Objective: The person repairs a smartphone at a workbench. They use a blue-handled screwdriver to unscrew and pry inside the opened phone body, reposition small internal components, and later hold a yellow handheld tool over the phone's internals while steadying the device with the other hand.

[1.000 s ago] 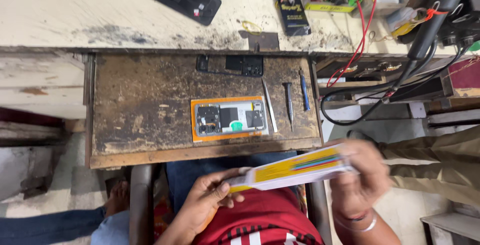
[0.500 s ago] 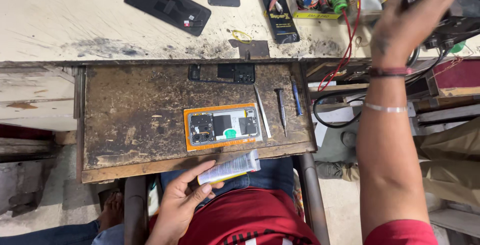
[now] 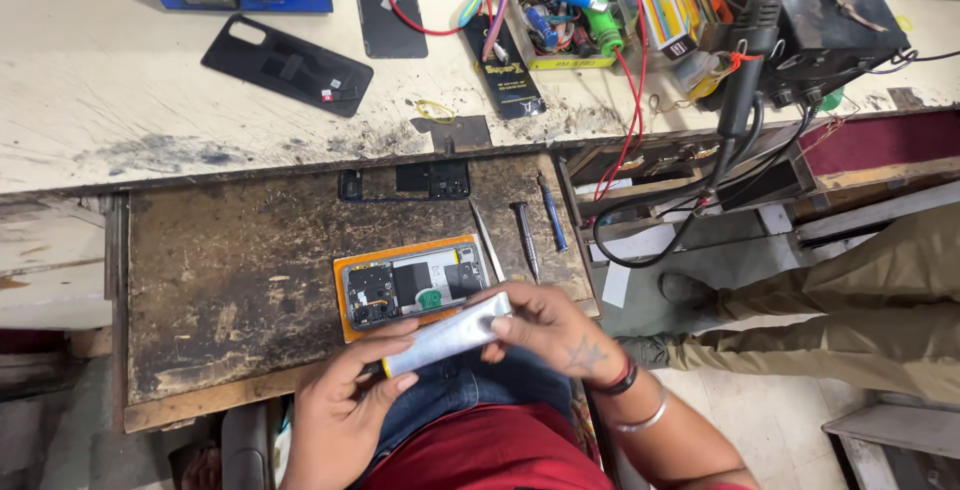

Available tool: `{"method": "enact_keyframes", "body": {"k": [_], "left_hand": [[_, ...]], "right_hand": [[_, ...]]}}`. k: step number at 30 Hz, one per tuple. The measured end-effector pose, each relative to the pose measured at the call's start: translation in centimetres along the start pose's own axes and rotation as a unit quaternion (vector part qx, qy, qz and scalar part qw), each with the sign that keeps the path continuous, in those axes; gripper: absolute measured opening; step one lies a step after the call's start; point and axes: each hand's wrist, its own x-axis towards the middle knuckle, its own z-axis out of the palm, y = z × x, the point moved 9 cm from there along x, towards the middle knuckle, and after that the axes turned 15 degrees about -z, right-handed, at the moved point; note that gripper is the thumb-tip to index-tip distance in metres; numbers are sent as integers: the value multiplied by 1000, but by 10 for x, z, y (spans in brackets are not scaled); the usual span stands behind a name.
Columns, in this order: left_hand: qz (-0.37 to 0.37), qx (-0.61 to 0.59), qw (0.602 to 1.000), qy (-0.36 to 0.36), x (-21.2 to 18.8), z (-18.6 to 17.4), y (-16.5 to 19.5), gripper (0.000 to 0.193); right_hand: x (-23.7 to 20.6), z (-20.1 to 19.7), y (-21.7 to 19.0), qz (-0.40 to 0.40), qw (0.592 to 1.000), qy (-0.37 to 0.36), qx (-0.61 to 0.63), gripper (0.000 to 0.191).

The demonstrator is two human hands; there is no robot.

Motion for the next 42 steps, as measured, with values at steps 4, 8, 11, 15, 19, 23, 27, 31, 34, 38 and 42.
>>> {"method": "enact_keyframes", "body": {"k": [4,8,11,15,19,23,27,31,34,38,42], "left_hand": [[111,140,984,13,3,3,41,33],[72,97,991,62,20,-10,36,30],[73,80,990,93,27,-17,29,19],[122,151,974,118,33,-19,30,6],[182,251,940,142,39,-20,35,10],[234,259,929,118,39,-17,34,18],[239,216,940,110,40,-21,27,17],[185,159,965,97,41,-28,16,13],[183,144,970,74,38,-30,15,13],[202,164,964,62,32,-30,14,19],[233,173,955,68,29,-27,9,20]], "right_hand": [[-17,4,37,37,982,98,160,32],[-19,-13,52,0,969,158,190,31],[-14,-11,54,-14,970,137,202,28],[-9,-6,59,-14,970,127,205,37],[-6,-4,66,-33,971,130,198,35],[-11,-10,76,-32,951,178,252,30],[-9,-3,70,-57,945,143,289,22],[3,7,49,-99,952,69,280,30],[9,6,48,-74,979,96,166,28],[7,-1,57,-22,982,138,130,59],[-1,-6,74,4,964,150,221,54]]}}
